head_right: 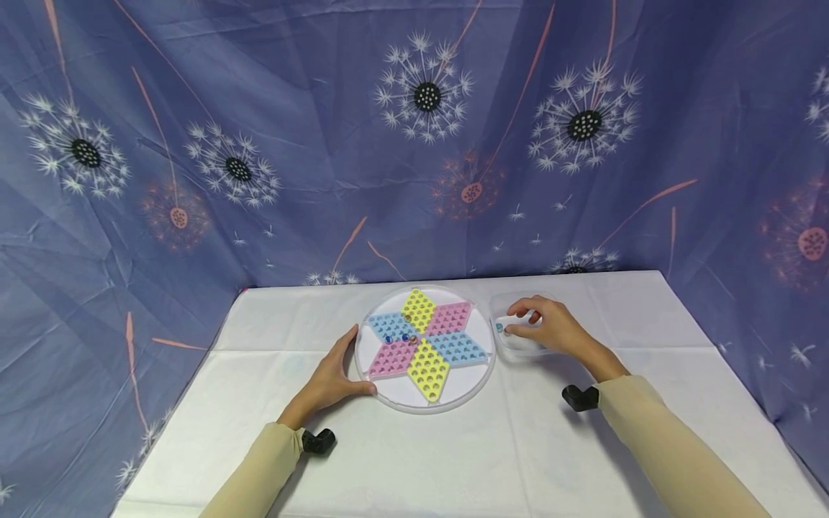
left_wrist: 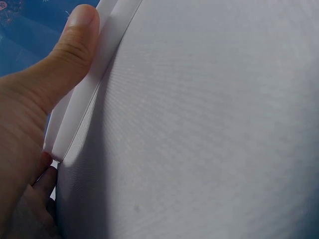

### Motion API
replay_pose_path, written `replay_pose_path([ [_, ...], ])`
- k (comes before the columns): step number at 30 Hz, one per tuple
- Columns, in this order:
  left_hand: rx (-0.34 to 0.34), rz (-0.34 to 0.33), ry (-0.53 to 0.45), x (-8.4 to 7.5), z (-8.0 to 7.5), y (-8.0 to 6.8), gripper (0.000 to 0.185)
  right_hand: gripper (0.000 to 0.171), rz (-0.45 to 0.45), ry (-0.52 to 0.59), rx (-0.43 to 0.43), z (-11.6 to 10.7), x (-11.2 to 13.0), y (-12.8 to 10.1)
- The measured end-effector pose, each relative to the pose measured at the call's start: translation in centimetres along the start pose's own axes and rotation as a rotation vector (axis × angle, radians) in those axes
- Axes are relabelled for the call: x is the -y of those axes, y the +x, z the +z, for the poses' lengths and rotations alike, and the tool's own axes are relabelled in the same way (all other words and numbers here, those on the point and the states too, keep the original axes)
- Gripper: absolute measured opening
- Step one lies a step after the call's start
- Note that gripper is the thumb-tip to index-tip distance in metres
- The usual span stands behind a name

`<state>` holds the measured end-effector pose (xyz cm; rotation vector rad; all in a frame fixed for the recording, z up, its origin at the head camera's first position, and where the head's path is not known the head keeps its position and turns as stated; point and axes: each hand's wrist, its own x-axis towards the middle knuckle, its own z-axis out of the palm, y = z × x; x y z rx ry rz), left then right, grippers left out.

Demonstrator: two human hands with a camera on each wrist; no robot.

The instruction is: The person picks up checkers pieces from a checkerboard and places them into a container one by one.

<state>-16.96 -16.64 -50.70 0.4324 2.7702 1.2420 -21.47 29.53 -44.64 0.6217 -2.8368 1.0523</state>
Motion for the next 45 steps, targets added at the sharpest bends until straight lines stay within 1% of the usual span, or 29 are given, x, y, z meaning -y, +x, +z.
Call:
replay_pose_path([
  [4,0.001,0.011,-0.004,0.1,0.0,-0.1,0.137,0.029,-0.019,0.008,0.009,0.2,0.1,0.1],
  [7,-0.001,0.017,-0.005,0.1,0.0,-0.1,0.137,0.033,-0.029,0.014,0.017,0.1,0.4,0.3],
  [12,0.001,0.014,0.009,0.2,0.0,0.0,0.137,0.041,-0.035,0.021,0.032,-0.2,1.2,0.8],
  [20,-0.012,0.03,0.014,0.1,0.0,0.1,0.135,0.045,-0.047,0.005,0.043,-0.4,2.8,2.0],
  [22,-0.008,0.021,0.019,0.0,0.0,0.1,0.136,0.047,-0.044,0.008,0.046,-0.4,3.1,2.3],
  [31,-0.014,0.026,0.01,-0.2,-0.1,-0.1,0.135,0.048,-0.062,0.018,0.058,-0.2,3.8,3.3],
  [45,-0.011,0.023,0.02,-0.2,-0.2,-0.1,0.135,0.051,-0.052,0.035,0.098,0.7,5.0,4.7],
])
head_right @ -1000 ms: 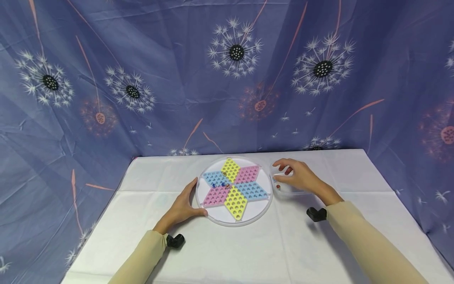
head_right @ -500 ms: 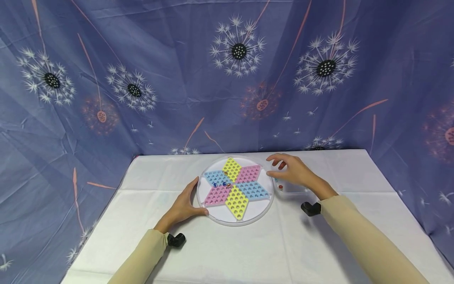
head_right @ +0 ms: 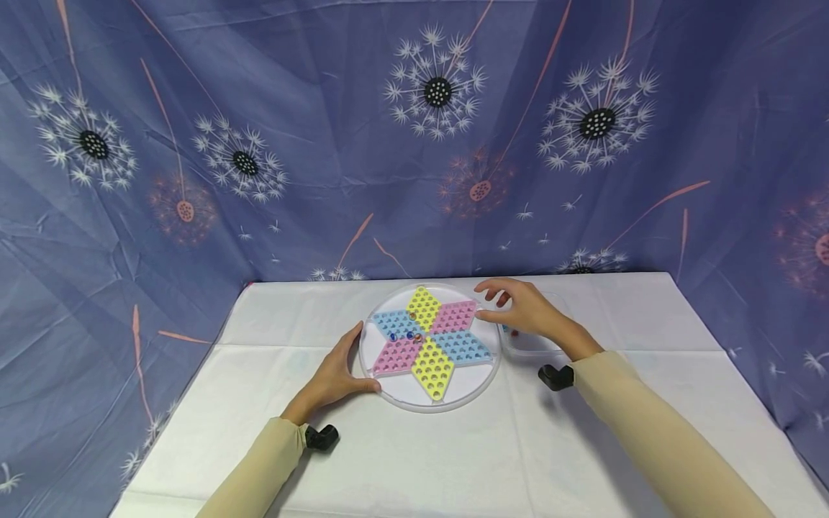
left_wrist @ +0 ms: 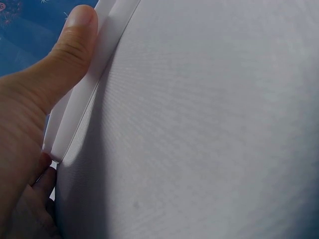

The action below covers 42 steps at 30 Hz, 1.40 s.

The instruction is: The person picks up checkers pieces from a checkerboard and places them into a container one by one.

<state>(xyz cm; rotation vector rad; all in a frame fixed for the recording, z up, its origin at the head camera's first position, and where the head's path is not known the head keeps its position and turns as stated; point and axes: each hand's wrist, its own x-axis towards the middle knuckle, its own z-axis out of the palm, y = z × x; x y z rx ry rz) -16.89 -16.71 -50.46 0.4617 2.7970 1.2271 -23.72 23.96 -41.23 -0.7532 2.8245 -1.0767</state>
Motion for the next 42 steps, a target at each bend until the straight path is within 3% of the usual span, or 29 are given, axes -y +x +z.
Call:
replay_pose_path([
  [10,0.0,-0.003,-0.002,0.0,0.0,0.1,0.135,0.044,-0.031,0.013,0.023,0.8,1.0,2.1],
  [27,0.001,-0.003,0.004,0.0,0.0,0.0,0.135,0.045,-0.094,0.093,0.065,4.9,3.2,6.0],
  [42,-0.003,0.002,-0.02,0.0,0.0,-0.1,0.134,0.046,-0.128,0.11,0.095,8.3,3.1,8.0],
])
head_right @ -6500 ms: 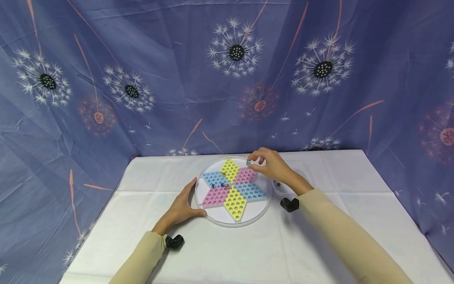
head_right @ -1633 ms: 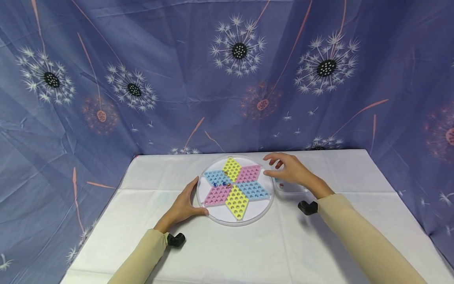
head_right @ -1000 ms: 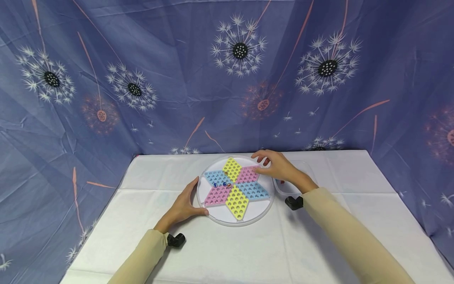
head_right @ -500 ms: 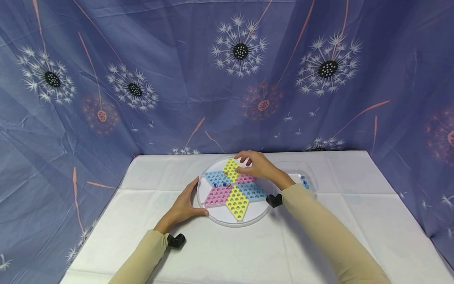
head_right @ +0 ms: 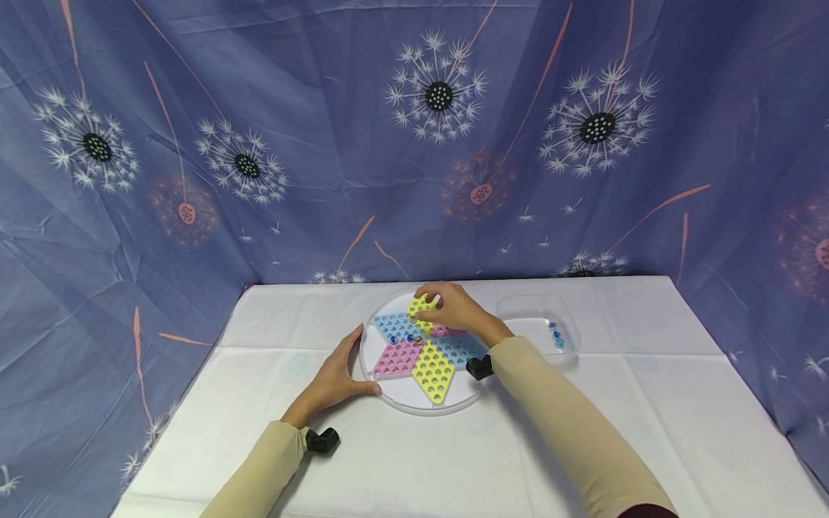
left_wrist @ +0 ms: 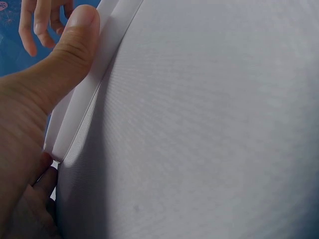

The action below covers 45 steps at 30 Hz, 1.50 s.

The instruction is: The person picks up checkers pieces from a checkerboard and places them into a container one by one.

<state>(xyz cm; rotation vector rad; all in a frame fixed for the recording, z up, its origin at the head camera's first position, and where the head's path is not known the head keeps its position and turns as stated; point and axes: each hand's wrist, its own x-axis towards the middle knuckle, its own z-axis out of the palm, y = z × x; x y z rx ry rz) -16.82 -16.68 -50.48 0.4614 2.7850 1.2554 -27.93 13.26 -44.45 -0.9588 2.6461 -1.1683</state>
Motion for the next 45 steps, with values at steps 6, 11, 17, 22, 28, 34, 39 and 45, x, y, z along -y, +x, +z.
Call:
replay_pose_path([
  [6,0.008,-0.015,0.01,0.0,0.0,0.0,0.134,0.041,0.007,-0.002,0.016,1.0,-0.5,0.5],
  [11,0.009,-0.011,0.02,0.0,0.0,0.1,0.134,0.039,0.022,-0.045,0.037,1.6,-0.8,0.7],
  [17,0.0,0.001,0.014,-0.1,-0.1,0.0,0.134,0.034,0.028,-0.077,0.07,2.2,-0.7,0.9],
  [22,-0.006,0.009,0.001,-0.1,-0.1,-0.1,0.134,0.028,-0.068,-0.104,0.059,2.5,-0.5,1.0],
  [28,-0.005,0.007,0.002,-0.1,0.0,0.0,0.134,0.022,-0.067,-0.141,0.042,2.7,-0.5,1.1],
  [34,-0.003,0.005,0.007,-0.1,0.0,0.1,0.135,0.015,-0.043,-0.151,0.035,2.8,-0.5,1.4],
  [39,0.005,0.001,0.006,0.0,0.0,0.1,0.135,0.012,-0.015,-0.155,0.025,3.1,-0.8,1.7],
  [45,-0.002,-0.002,0.003,0.1,0.0,0.1,0.135,0.01,0.003,-0.152,0.032,3.2,-0.9,1.8],
])
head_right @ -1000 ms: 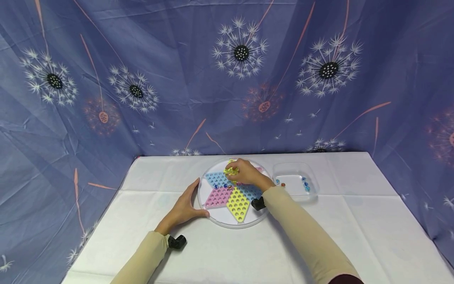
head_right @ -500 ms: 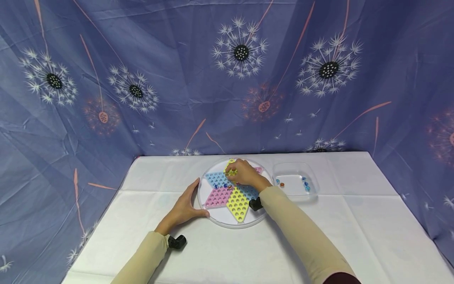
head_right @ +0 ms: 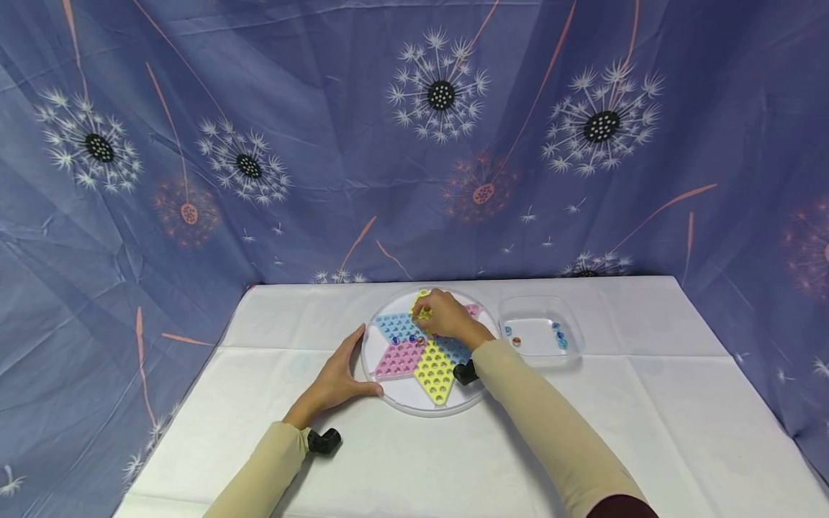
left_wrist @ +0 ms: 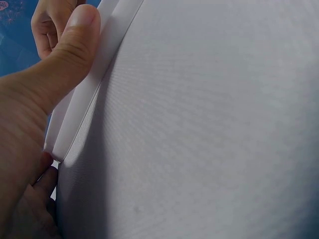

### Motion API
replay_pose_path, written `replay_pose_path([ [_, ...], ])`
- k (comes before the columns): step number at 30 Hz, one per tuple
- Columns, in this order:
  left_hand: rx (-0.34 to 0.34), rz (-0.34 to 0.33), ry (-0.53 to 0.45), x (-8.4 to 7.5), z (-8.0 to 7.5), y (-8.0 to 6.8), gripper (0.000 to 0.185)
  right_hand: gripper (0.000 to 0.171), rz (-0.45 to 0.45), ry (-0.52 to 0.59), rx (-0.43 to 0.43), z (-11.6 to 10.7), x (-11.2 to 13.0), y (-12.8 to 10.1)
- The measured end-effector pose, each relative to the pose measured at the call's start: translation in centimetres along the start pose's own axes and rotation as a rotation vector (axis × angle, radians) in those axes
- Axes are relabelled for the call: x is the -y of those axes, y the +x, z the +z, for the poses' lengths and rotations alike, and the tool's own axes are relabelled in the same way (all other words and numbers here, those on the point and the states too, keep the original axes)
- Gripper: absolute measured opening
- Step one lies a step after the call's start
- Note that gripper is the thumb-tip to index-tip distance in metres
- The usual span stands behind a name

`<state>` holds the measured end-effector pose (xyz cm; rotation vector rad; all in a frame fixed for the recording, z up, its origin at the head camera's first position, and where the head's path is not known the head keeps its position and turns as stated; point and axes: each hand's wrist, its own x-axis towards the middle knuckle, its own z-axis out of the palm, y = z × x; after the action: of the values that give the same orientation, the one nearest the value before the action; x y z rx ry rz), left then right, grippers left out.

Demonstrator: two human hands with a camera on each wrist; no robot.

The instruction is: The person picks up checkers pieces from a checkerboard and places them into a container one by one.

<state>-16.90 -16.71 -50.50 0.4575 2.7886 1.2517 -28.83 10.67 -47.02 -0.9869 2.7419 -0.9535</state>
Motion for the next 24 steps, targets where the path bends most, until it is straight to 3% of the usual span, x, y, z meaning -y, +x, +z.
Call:
replay_pose_path([
  [24,-0.004,0.002,0.003,-0.06,0.05,-0.1,0.134,0.009,0.018,-0.017,-0.004,-0.19,0.57,-0.17],
])
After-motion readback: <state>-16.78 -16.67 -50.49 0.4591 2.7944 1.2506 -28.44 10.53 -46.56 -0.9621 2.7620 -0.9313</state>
